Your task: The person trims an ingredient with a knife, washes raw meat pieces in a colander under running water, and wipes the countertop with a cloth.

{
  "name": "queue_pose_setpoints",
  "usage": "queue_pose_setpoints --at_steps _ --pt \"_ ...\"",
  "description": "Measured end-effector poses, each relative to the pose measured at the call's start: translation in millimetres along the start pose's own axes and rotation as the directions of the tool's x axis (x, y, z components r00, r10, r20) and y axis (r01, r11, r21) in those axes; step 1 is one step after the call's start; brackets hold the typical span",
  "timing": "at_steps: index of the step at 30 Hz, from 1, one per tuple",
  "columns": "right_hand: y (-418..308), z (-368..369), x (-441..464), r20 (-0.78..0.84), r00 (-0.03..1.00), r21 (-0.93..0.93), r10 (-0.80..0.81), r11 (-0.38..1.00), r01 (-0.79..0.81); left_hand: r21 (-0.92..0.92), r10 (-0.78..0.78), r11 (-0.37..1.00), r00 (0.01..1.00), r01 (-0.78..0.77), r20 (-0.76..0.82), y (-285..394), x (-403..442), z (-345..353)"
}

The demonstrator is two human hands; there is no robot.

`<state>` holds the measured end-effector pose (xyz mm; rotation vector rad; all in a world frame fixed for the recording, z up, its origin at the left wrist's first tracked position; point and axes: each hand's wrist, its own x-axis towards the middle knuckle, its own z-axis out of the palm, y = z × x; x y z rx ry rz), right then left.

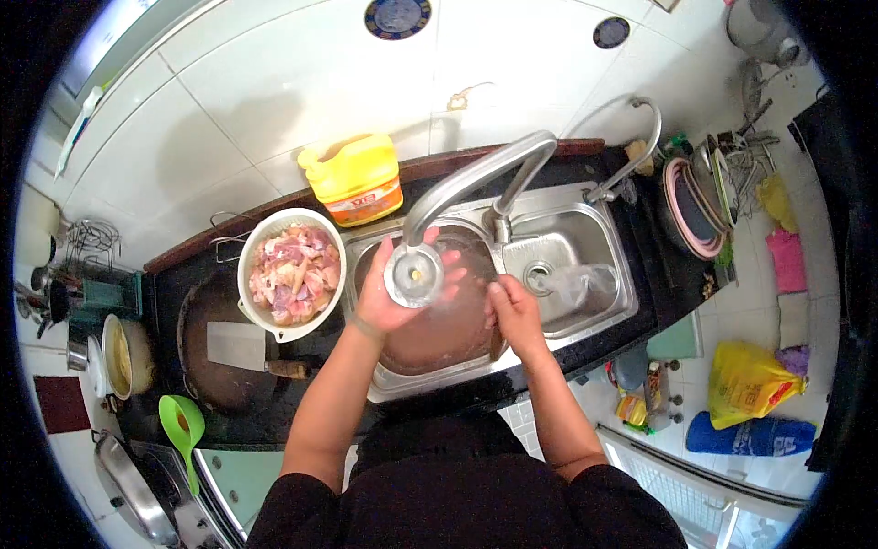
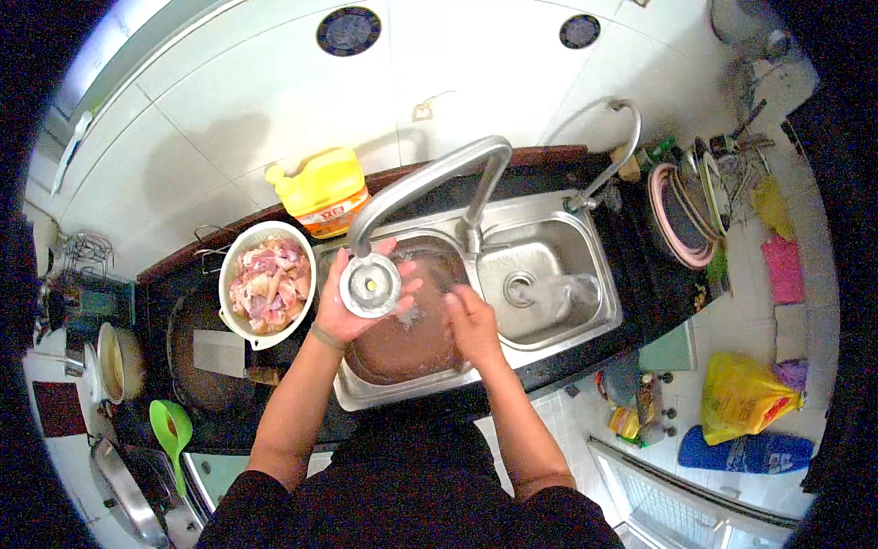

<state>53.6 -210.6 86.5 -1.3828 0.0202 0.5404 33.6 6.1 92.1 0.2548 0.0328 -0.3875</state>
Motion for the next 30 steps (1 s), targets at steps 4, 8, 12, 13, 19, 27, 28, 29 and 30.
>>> queue_pose_setpoints --at_steps 4,8,12,13,19,27,28,29,30 --pt "-27 26 -10 0.241 0.746 -0.738 -0.621 0.381 0.556 0.022 0.002 1.0 1.0 -0.002 -0.002 -10 1 15" --pt "-47 30 -10 0.369 0.761 -0.841 -0.535 0.157 0.518 0.027 -0.018 0.999 1.0 0.018 -0.006 -16 1 18" --pt "-60 43 -28 0.326 0.82 -0.938 -0.47 -0.05 0.344 0.285 0.124 0.955 0.983 -0.08 -0.139 -21 3 19" --pt "-64 44 -34 0.321 0.821 -0.939 -0.472 -0.048 0.339 0.287 0.146 0.953 0.979 -0.1 -0.144 -21 4 21" --pt "-67 55 -42 0.45 0.817 -0.871 -0.361 0.022 0.49 0.212 0.089 0.975 0.991 -0.067 -0.096 -27 6 29" --pt "-68 54 -45 0.214 0.895 -0.967 -0.392 0.042 0.25 0.29 0.202 0.943 0.973 -0.163 -0.11 -24 2 40" --pt "-67 53 -47 0.214 0.895 -0.967 -0.392 0.042 0.25 0.288 0.208 0.942 0.973 -0.172 -0.099 -23 1 40" --pt "-65 51 -48 0.257 0.909 -0.957 -0.328 0.047 0.287 0.288 0.206 0.942 0.973 -0.17 -0.1 -23 1 40" --pt "-64 49 -49 0.296 0.918 -0.946 -0.264 0.054 0.32 0.287 0.217 0.941 0.97 -0.178 -0.112 -24 2 39"
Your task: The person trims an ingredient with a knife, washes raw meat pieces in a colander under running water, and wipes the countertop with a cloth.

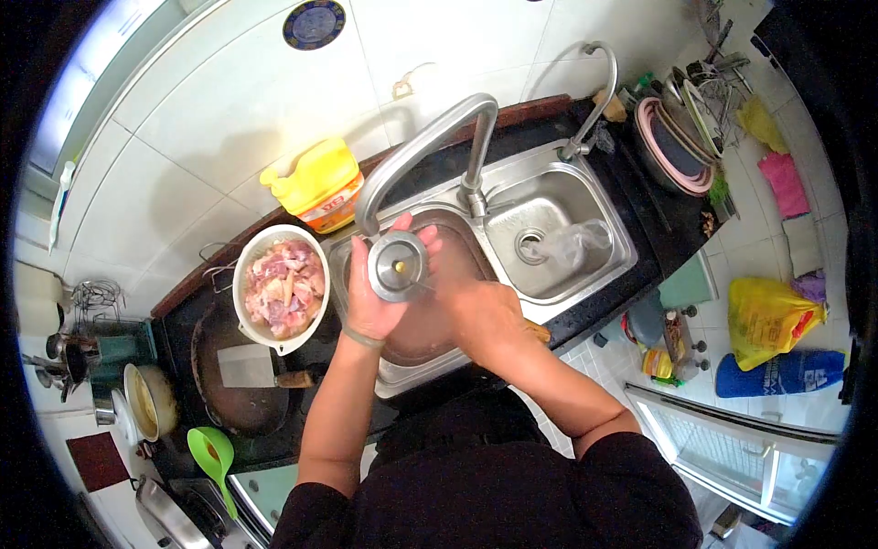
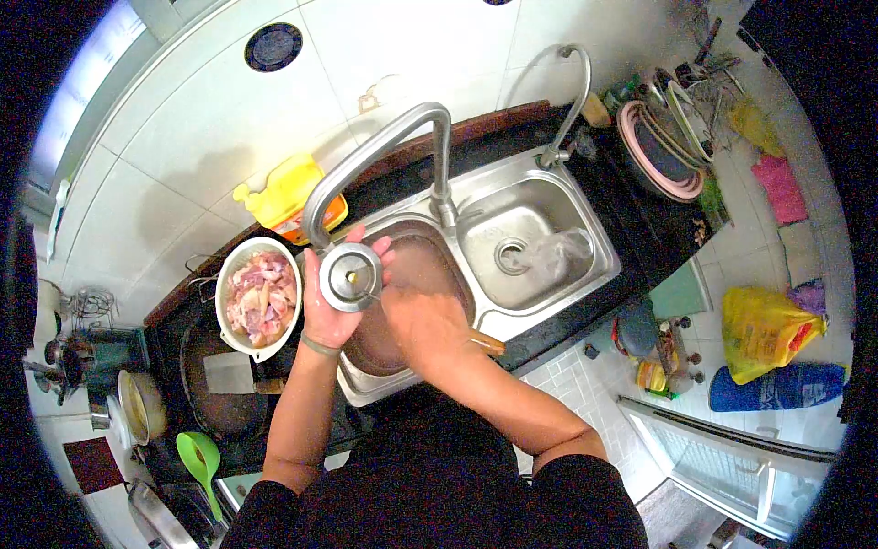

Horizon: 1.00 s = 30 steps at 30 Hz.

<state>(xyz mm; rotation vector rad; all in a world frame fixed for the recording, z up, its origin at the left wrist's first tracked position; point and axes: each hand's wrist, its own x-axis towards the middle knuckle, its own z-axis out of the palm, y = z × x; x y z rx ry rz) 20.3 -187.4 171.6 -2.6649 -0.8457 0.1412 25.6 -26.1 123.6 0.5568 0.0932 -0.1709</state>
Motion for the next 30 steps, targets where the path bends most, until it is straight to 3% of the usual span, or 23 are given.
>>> queue_pose_setpoints --at_steps 4,6,9,12,14,18,19,20,23,26,30 --pt "7 -5 8 0.0 1.0 -0.035 0.026 0.999 -0.026 -0.002 -0.007 1.0 1.0 0.007 -0.011 -7 1 3" --pt "4 6 13 -0.245 0.968 -0.038 0.059 0.997 -0.071 -0.007 0.004 1.0 1.0 -0.004 -0.018 -9 1 2" --pt "5 20 9 -0.362 0.932 -0.026 -0.02 1.0 0.012 0.013 0.022 1.0 1.0 -0.022 -0.006 -7 3 3" --pt "0 15 -2 -0.287 0.958 -0.012 0.013 1.0 -0.017 0.014 0.027 1.0 0.999 -0.027 -0.032 1 0 10" --pt "2 19 0 -0.331 0.943 0.007 0.01 1.0 -0.008 -0.02 0.05 0.998 0.994 -0.052 -0.101 0 -2 17" --pt "1 16 7 -0.372 0.927 -0.045 -0.038 0.999 0.023 0.087 0.069 0.994 0.997 -0.066 -0.038 -7 2 15" --pt "1 13 4 -0.377 0.926 -0.041 -0.025 0.999 0.011 0.07 0.075 0.995 0.996 -0.072 -0.055 -5 1 17" --pt "-1 11 0 -0.396 0.918 -0.03 -0.019 1.0 0.008 -0.09 0.053 0.994 0.998 -0.056 -0.036 -1 1 14" --pt "2 8 -2 -0.373 0.928 0.023 -0.002 1.0 0.012 -0.103 0.052 0.993 0.998 -0.054 -0.018 -3 0 17" --pt "9 16 5 -0.369 0.93 0.11 -0.005 0.993 0.049 0.061 0.042 0.997 0.999 -0.041 -0.019 -12 4 13" --pt "34 21 -2 -0.421 0.907 0.238 -0.007 0.964 0.118 -0.154 -0.045 0.987 0.999 0.044 -0.004 -9 3 1"
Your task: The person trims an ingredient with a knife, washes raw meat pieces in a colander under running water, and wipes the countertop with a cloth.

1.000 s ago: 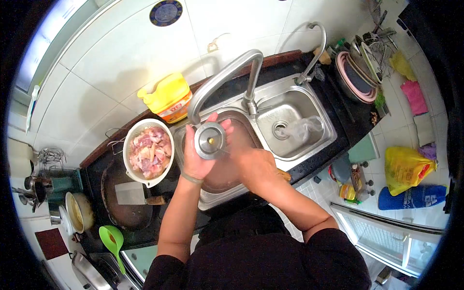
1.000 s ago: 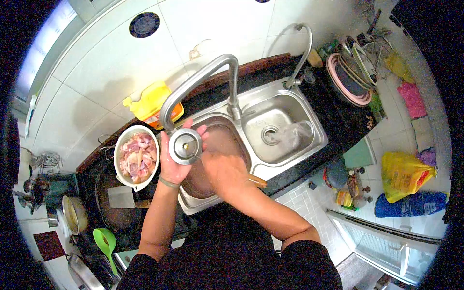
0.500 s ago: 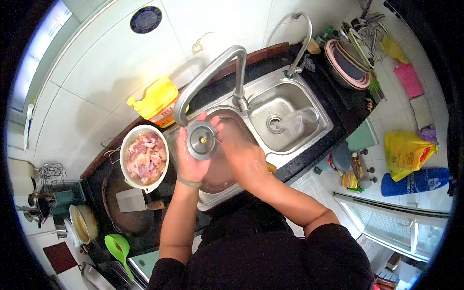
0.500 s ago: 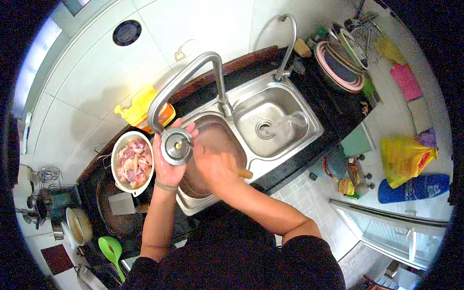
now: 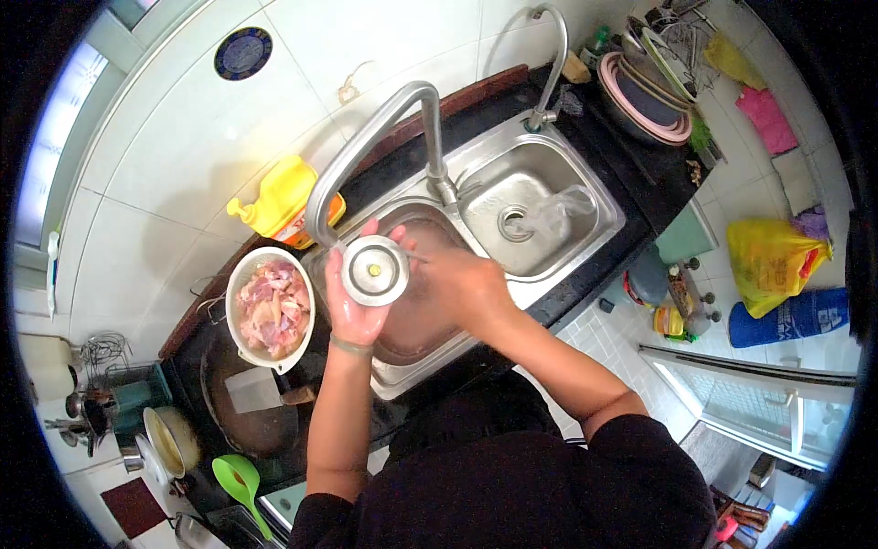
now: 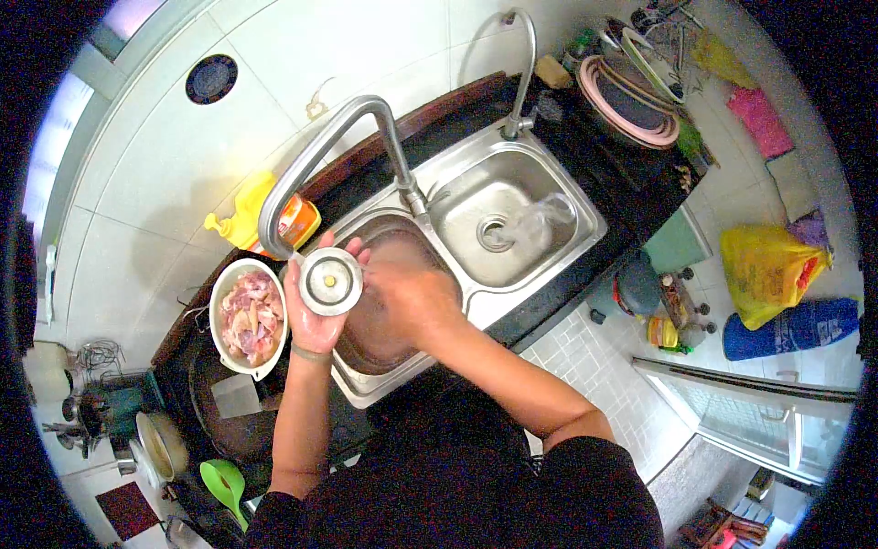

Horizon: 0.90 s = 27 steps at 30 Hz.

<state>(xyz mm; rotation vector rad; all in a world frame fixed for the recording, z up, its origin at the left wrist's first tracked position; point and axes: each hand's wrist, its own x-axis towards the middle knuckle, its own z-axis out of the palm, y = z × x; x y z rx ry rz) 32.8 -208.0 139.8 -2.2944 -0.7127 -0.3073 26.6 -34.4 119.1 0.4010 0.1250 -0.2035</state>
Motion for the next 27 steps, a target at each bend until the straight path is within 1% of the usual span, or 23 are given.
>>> queue_pose_setpoints --at_steps 1,2,3,4,5,6,7,8,9,10,12,13,14,15,16,18,19,20,22,24,25,26,27 --pt "7 -7 -5 -0.021 0.998 0.096 0.064 0.993 -0.062 -0.039 -0.011 0.999 1.0 0.01 -0.006 1 1 -12" --pt "14 -8 -9 -0.018 0.998 0.099 0.061 0.993 -0.059 -0.079 -0.024 0.997 1.0 0.024 -0.009 2 1 -19" --pt "21 -7 -15 -0.009 0.975 0.176 0.221 0.96 -0.216 -0.068 -0.021 0.998 0.997 0.016 -0.073 2 4 -25" --pt "27 -5 -19 0.013 0.927 0.248 0.376 0.897 -0.367 -0.069 -0.021 0.997 0.997 0.016 -0.073 1 7 -37" --pt "31 -4 -23 0.071 0.891 0.347 0.447 0.827 -0.443 0.016 0.003 1.0 0.996 -0.001 -0.091 2 10 -49" --pt "34 2 -23 0.069 0.89 0.345 0.451 0.826 -0.445 0.102 0.025 0.995 0.994 -0.014 -0.106 2 12 -60" --pt "37 12 -20 -0.034 0.926 0.449 0.375 0.834 -0.321 0.088 -0.019 0.996 0.99 0.032 -0.139 3 12 -55" --pt "47 32 -20 -0.054 0.939 0.492 0.339 0.827 -0.271 0.09 -0.027 0.995 0.991 0.039 -0.133 1 13 -50" --pt "56 51 -20 -0.073 0.951 0.533 0.302 0.817 -0.219 0.226 0.047 0.974 0.979 -0.002 -0.196 -4 13 -44" --pt "52 52 -14 -0.083 0.948 0.533 0.306 0.818 -0.217 0.362 0.132 0.931 0.96 -0.036 -0.245 -7 13 -39" --pt "39 50 0 0.193 0.9 0.578 0.391 0.696 -0.426 0.414 0.159 0.908 0.967 -0.064 -0.2 -12 11 -30" --pt "34 53 5 0.188 0.9 0.583 0.393 0.693 -0.425 0.447 0.175 0.891 0.971 -0.085 -0.164 -13 10 -28" --pt "29 56 10 0.206 0.888 0.621 0.411 0.646 -0.443 0.477 0.19 0.872 0.973 -0.108 -0.127 -15 8 -25" --pt "26 59 15 0.226 0.876 0.656 0.426 0.598 -0.46 0.58 0.247 0.803 0.962 -0.138 -0.113 -21 7 -22" --pt "28 64 21 0.224 0.877 0.659 0.426 0.597 -0.458 0.615 0.258 0.779 0.956 -0.123 -0.137 -23 4 -19" --pt "36 78 28 0.052 0.946 0.443 0.32 0.841 -0.309 0.578 0.245 0.811 0.948 -0.085 -0.204 -27 3 -31" --pt "25 68 33 0.115 0.921 0.385 0.373 0.838 -0.387 0.581 0.241 0.809 0.949 -0.082 -0.202 -26 3 -28" --pt "14 58 37 0.108 0.918 0.386 0.381 0.835 -0.392 0.636 0.3 0.764 0.933 -0.11 -0.199 -23 2 -22" --pt "0 46 41 0.074 0.931 0.204 0.358 0.908 -0.366 0.764 0.377 0.63 0.915 -0.138 -0.145 -18 5 -25" --pt "3 47 44 0.103 0.92 0.264 0.377 0.882 -0.391 0.868 0.416 0.477 0.905 -0.14 -0.083 -12 9 -35" --pt "4 45 47 0.175 0.887 0.32 0.427 0.827 -0.462 0.869 0.417 0.474 0.906 -0.143 -0.078 -11 9 -32" --pt "4 42 50 0.248 0.848 0.368 0.468 0.764 -0.529 0.894 0.462 0.416 0.886 -0.166 -0.051 -12 10 -28" --pt "3 40 49 0.227 0.847 0.38 0.481 0.757 -0.532 0.916 0.503 0.357 0.864 -0.183 -0.024 -13 10 -25"
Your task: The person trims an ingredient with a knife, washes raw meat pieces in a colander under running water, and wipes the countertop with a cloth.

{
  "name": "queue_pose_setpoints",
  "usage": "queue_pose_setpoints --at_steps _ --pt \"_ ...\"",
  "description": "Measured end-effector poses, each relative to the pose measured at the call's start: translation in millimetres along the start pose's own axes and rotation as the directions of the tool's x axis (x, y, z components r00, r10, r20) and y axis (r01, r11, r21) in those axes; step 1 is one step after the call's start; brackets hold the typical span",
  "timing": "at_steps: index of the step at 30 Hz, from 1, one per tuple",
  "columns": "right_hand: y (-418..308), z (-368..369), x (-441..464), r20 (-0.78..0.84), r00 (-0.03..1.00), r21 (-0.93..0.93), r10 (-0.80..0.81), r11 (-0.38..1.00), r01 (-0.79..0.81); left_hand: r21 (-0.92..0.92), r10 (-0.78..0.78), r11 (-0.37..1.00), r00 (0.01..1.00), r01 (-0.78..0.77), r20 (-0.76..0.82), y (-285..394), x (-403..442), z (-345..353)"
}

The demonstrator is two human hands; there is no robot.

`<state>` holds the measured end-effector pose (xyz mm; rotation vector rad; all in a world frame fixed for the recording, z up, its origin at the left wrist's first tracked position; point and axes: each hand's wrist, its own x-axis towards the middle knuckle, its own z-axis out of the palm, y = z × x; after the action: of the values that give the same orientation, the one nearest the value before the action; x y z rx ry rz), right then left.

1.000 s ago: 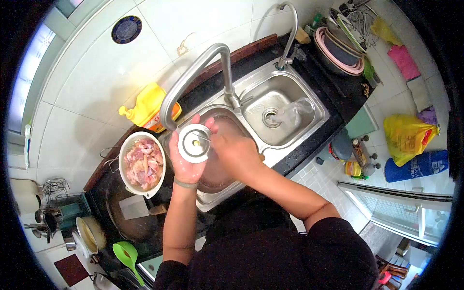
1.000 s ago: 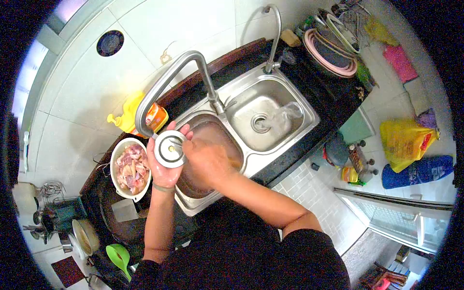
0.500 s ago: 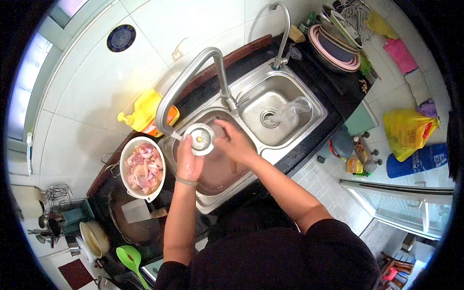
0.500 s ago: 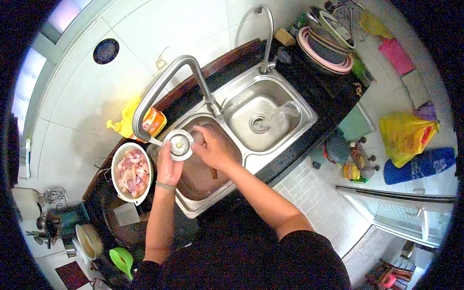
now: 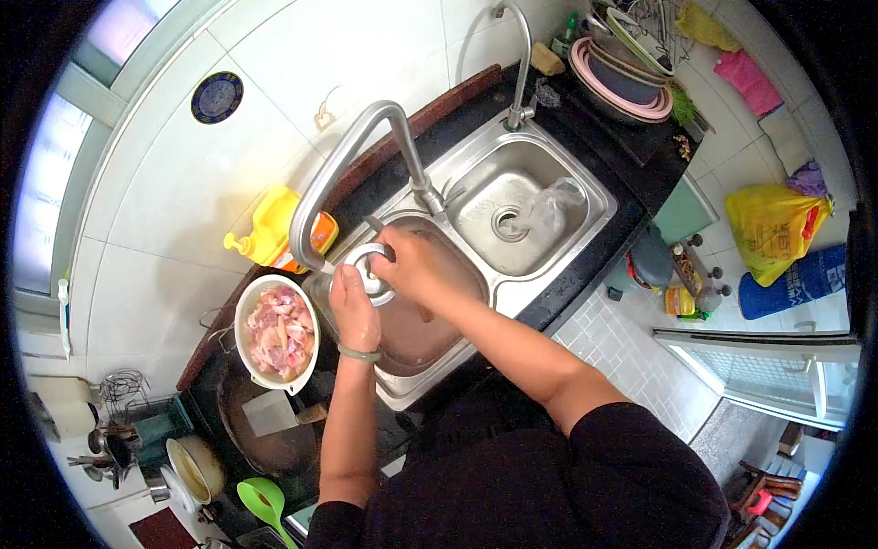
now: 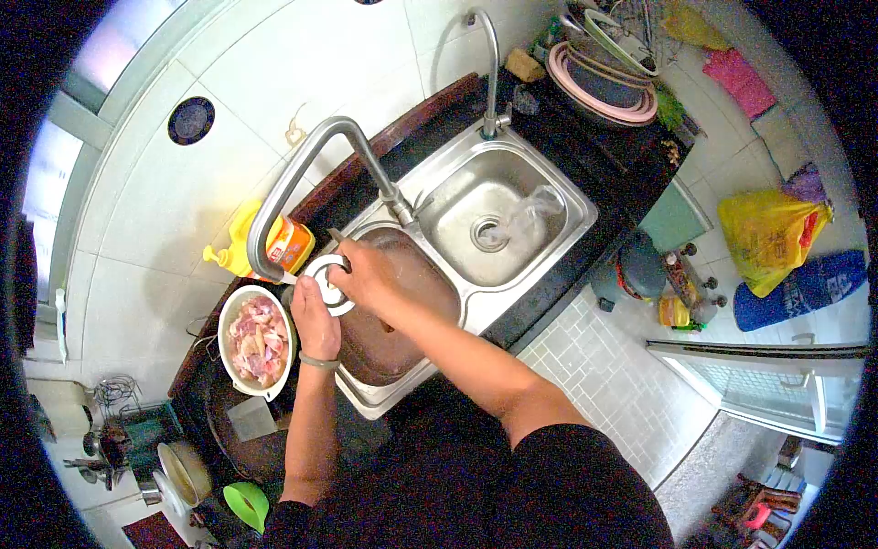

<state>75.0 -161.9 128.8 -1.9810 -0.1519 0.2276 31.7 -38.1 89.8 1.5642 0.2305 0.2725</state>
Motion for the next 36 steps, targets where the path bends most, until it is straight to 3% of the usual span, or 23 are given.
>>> queue_pose_setpoints --at_steps 1,3,6,9,10,11,13,15,16,17,20,23,26,28,29,31,32,34,36 --pt "7 4 1 0.0 1.0 0.0 0.0 1.0 0.0 0.0 -0.001 1.0 1.0 0.001 0.0 -1 -1 2" --pt "29 20 5 -0.056 0.989 0.189 -0.14 0.971 0.148 -0.078 0.02 0.997 0.998 -0.024 -0.057 -2 -1 4" --pt "40 31 1 -0.093 0.968 0.25 -0.234 0.935 0.25 -0.132 -0.033 0.991 0.998 0.027 -0.044 3 0 7" --pt "34 36 -3 -0.107 0.973 0.265 -0.205 0.937 0.227 -0.053 0.018 0.998 0.999 -0.02 -0.037 7 5 11" --pt "34 41 0 -0.164 0.969 0.178 -0.185 0.961 0.214 -0.161 -0.097 0.982 0.995 0.096 0.002 4 5 9" --pt "34 44 4 -0.167 0.968 0.182 -0.185 0.959 0.215 -0.157 -0.094 0.983 0.996 0.094 0.003 1 5 8" --pt "33 42 11 -0.185 0.963 -0.017 -0.197 0.98 0.198 -0.349 -0.15 0.926 0.989 0.141 0.002 -5 5 8" --pt "27 33 17 -0.14 0.982 0.025 -0.125 0.991 0.13 -0.388 -0.168 0.906 0.985 0.169 0.037 -5 2 6" --pt "23 31 19 -0.092 0.994 0.063 -0.058 0.996 0.064 -0.309 -0.157 0.938 0.987 0.154 0.017 -5 2 3" --pt "25 33 19 -0.088 0.994 0.065 -0.063 0.996 0.069 -0.229 -0.143 0.963 0.99 0.139 -0.003 -5 3 1" --pt "33 38 19 -0.113 0.989 0.168 -0.097 0.979 0.115 -0.304 -0.094 0.948 0.995 0.096 0.021 -5 5 -5" --pt "42 36 17 -0.038 0.973 0.263 -0.227 0.937 0.229 -0.355 -0.071 0.932 0.997 0.077 0.03 -6 10 -7" --pt "39 35 12 -0.038 0.933 0.242 -0.357 0.903 0.355 -0.403 -0.136 0.905 0.99 0.135 0.025 -1 13 -8" --pt "30 33 7 0.025 0.978 0.204 -0.205 0.959 0.196 -0.505 -0.28 0.819 0.958 0.272 0.062 3 11 -8" --pt "23 32 6 0.023 0.978 0.205 -0.206 0.959 0.197 -0.475 -0.234 0.846 0.969 0.243 0.079 5 8 -5" --pt "9 37 6 -0.087 0.996 0.124 -0.021 0.992 0.032 -0.366 -0.07 0.925 0.993 0.099 0.093 12 2 4" --pt "16 47 11 -0.19 0.978 0.09 -0.089 0.99 0.108 -0.364 -0.069 0.926 0.993 0.099 0.095 10 2 4" --pt "20 50 16 -0.17 0.983 0.173 -0.072 0.98 0.101 -0.183 0.031 0.983 0.999 -0.028 0.016 2 1 2" --pt "22 51 23 -0.14 0.988 0.252 -0.058 0.963 0.093 -0.157 0.032 0.987 0.999 -0.035 -0.021 -1 -2 -1"
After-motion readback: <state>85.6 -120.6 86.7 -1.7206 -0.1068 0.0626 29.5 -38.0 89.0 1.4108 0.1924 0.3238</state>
